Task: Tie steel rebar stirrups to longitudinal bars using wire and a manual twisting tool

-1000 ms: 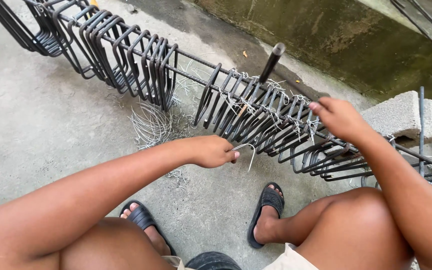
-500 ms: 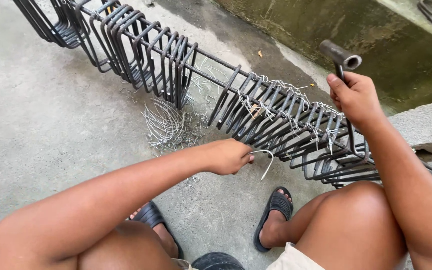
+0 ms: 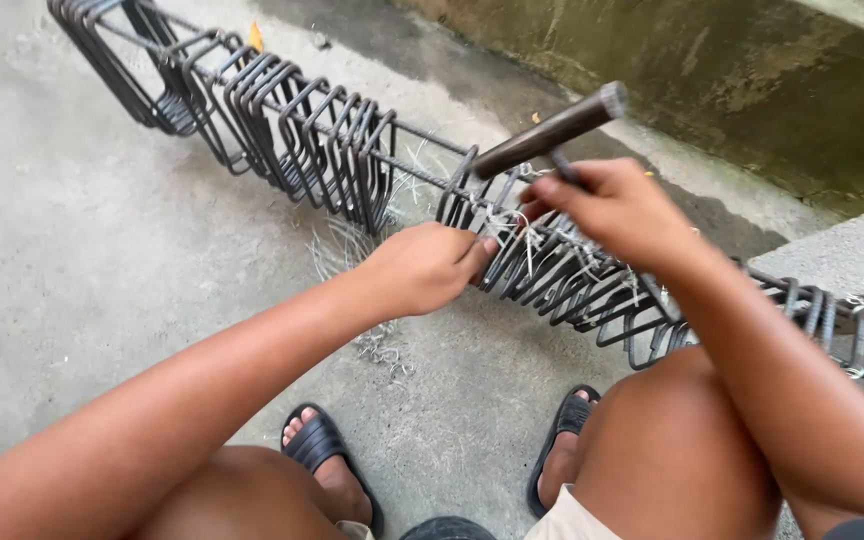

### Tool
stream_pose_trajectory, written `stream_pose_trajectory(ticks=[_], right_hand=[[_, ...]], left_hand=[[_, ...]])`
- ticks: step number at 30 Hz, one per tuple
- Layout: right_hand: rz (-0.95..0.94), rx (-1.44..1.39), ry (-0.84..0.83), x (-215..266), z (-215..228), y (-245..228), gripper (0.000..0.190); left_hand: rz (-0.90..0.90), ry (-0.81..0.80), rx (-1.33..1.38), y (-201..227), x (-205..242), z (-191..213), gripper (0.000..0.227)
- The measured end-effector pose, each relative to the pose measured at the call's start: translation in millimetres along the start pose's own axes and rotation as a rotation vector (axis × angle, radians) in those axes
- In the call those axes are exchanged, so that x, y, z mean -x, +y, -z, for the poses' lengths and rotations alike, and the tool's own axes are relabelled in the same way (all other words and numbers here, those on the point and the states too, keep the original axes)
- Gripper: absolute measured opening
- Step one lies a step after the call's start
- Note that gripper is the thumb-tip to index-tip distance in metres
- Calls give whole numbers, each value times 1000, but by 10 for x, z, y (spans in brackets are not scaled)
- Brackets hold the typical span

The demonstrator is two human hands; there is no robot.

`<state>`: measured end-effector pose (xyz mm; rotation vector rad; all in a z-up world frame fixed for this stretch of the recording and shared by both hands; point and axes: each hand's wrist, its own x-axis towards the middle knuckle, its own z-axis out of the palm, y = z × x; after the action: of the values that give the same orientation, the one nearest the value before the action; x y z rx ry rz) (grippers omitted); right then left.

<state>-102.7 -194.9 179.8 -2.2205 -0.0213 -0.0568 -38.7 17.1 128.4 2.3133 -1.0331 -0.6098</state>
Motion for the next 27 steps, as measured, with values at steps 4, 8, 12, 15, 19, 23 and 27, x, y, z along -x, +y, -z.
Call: stream_pose_trajectory(ticks=[4,8,12,15,19,23,27], right_hand=[[96,-49,-21,44,-99,153,24],[119,-102,-143,112,-39,281,26],[160,-230,-207,243,28,343,25],[188,-271,-242,277,34,482,23],[98,-482,-321,375,69,466,26],[22,-748,-326,407,24,636,30],[-30,-792,-335,455,79,583,30]], left_hand=[[21,68,-96,307,77,98,51],[148,99,-185,468,141,91,53],[152,142,-13,772,387,13,37],[133,170,61,795,446,-105,32],[91,229,89,634,438,-258,30],[-7,283,107,592,460,-352,28],[-201,339,99,369,332,-450,23]])
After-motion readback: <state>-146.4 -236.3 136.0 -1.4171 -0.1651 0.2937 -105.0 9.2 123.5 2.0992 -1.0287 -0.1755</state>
